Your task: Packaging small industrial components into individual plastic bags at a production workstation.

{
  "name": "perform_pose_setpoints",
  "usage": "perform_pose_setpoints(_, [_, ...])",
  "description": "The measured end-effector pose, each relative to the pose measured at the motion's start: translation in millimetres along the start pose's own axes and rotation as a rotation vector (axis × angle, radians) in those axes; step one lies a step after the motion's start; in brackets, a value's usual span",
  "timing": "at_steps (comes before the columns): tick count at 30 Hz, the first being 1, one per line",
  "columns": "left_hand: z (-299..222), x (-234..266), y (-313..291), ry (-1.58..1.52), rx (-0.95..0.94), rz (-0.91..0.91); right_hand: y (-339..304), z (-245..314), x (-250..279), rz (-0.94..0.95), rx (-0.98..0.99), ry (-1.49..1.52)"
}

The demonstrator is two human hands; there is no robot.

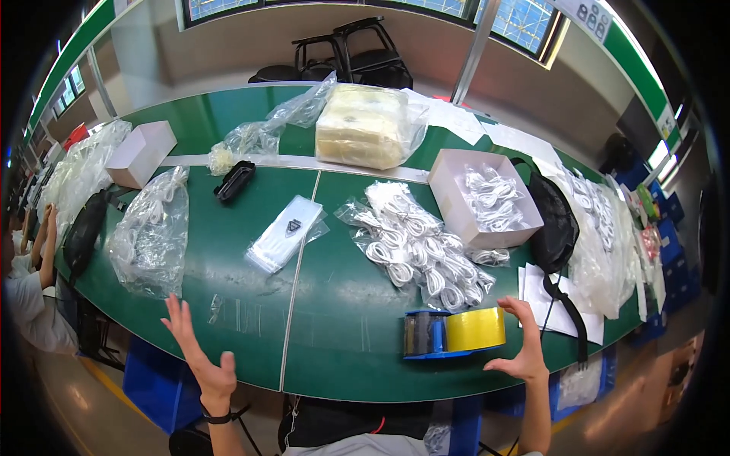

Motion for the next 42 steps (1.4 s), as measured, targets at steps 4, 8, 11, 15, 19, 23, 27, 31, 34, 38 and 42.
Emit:
perform_pose_setpoints(4, [26, -4, 3, -0.034, 0.143, -0.106, -8, -14, -14, -0.231, 0.065, -0.033])
perform_pose_setpoints(8, [32, -13, 2, -0.099, 0.281, -0.068, -11, -21, -22, -0.384, 0.113, -0.082])
perform_pose_setpoints(11, [25, -17, 4, 0.044, 0.293, -0.018, -13, -20, -20, -0.382, 0.096, -0.069])
perform_pose_setpoints(15, [21, -14, 4, 0.049, 0.231, -0.007, -14, -23, -16, -0.198, 0.157, -0.117])
perform_pose_setpoints(19, [22, -11, 4, 0.013, 0.274, -0.034, -13, -26, -27, -0.171, 0.131, -0.02])
perform_pose_setpoints(23, [23, -14, 4, -0.005, 0.294, -0.063, -13, -20, -36, -0.153, -0.062, 0.25])
perform_pose_setpoints(27, [27, -13, 2, -0.025, 0.287, -0.073, -18, -37, -25, -0.182, -0.15, 0.145])
perform_pose_setpoints(31, [28, -12, 1, -0.077, 0.293, -0.09, -13, -34, -23, -0.199, -0.114, 0.043])
perform_pose_setpoints(34, [22, -9, 5, -0.072, 0.212, -0.075, -12, -34, -18, -0.196, -0.081, 0.001])
perform_pose_setpoints(38, [24, -7, 4, -0.064, 0.143, -0.023, -10, -31, -21, -0.237, -0.137, -0.009])
perform_pose_setpoints(42, [26, -8, 4, -0.032, 0.071, 0.06, -14, -24, -17, -0.191, -0.133, -0.028])
Point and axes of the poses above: each hand's wrist, its own y-axis towards the middle knuckle, its own x-axis out of the back of the hand, z = x × y, the point moved 1 cm from there along y, towards the middle knuckle, and after that the axes turned 14 degrees about y, right-handed, at the moved point
